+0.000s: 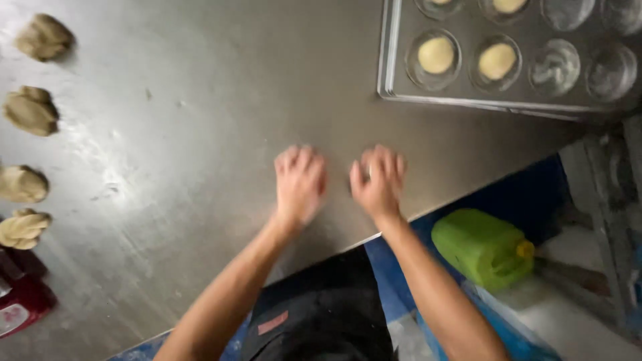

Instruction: The recorder portions, rolls, and places dough balls into a baking tin.

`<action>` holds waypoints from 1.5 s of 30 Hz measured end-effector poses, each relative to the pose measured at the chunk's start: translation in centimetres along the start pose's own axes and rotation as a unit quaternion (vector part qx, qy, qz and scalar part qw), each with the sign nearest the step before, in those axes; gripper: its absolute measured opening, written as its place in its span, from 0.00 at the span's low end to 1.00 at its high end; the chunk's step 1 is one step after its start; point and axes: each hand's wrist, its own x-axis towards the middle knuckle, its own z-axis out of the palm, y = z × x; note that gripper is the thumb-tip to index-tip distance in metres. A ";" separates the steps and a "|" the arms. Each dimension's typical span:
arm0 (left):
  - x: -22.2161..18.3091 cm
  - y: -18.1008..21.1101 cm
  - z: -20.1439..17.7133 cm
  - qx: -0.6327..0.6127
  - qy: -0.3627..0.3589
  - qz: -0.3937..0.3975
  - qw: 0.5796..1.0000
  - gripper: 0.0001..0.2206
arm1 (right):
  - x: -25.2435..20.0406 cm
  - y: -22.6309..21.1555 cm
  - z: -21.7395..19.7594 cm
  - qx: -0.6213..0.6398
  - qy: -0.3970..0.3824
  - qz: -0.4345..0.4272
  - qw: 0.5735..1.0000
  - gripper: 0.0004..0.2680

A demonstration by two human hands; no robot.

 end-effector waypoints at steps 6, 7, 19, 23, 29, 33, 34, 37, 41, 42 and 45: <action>-1.7 -5.9 -1.2 0.033 0.005 0.110 0.993 0.09 | -0.8 7.7 -2.8 -0.075 -0.015 -0.028 0.997 0.08; -0.7 -4.4 -0.4 0.028 -0.001 0.108 0.994 0.09 | -0.7 6.6 -2.2 -0.077 -0.022 -0.024 0.996 0.08; 0.6 -3.8 0.2 0.038 0.040 0.053 0.997 0.09 | -1.1 7.1 -2.0 -0.027 -0.038 -0.056 0.997 0.13; 0.5 -0.6 -0.8 -0.006 0.042 -0.028 0.999 0.13 | -0.4 2.4 -1.0 -0.018 0.007 0.003 1.000 0.09; -5.5 -2.1 -6.4 -0.058 0.041 -0.165 0.984 0.27 | -3.3 6.0 -2.6 -0.018 -0.029 -0.033 0.999 0.10; -7.6 -1.8 -6.7 -0.093 0.014 -0.206 0.974 0.26 | -0.9 6.0 -1.3 -0.053 0.022 0.025 0.998 0.09; -7.1 -1.3 -6.5 -0.096 0.013 -0.201 0.975 0.26 | -0.8 5.0 -1.9 -0.057 0.025 0.028 0.998 0.09; -5.0 0.8 -6.3 -0.123 0.012 -0.172 0.977 0.28 | -1.3 3.0 -5.1 -0.023 -0.014 0.021 0.999 0.14; -0.6 3.0 -7.2 -0.081 -0.032 -0.203 0.975 0.31 | -2.8 3.2 -7.4 0.088 -0.018 0.133 0.987 0.28; 0.6 3.7 -7.4 -0.048 -0.057 -0.212 0.974 0.31 | -3.3 3.8 -7.3 0.112 -0.036 0.166 0.979 0.30; -0.9 0.8 -2.1 -0.002 -0.049 -0.112 0.993 0.19 | -2.8 4.3 -4.2 0.110 -0.051 0.181 0.976 0.22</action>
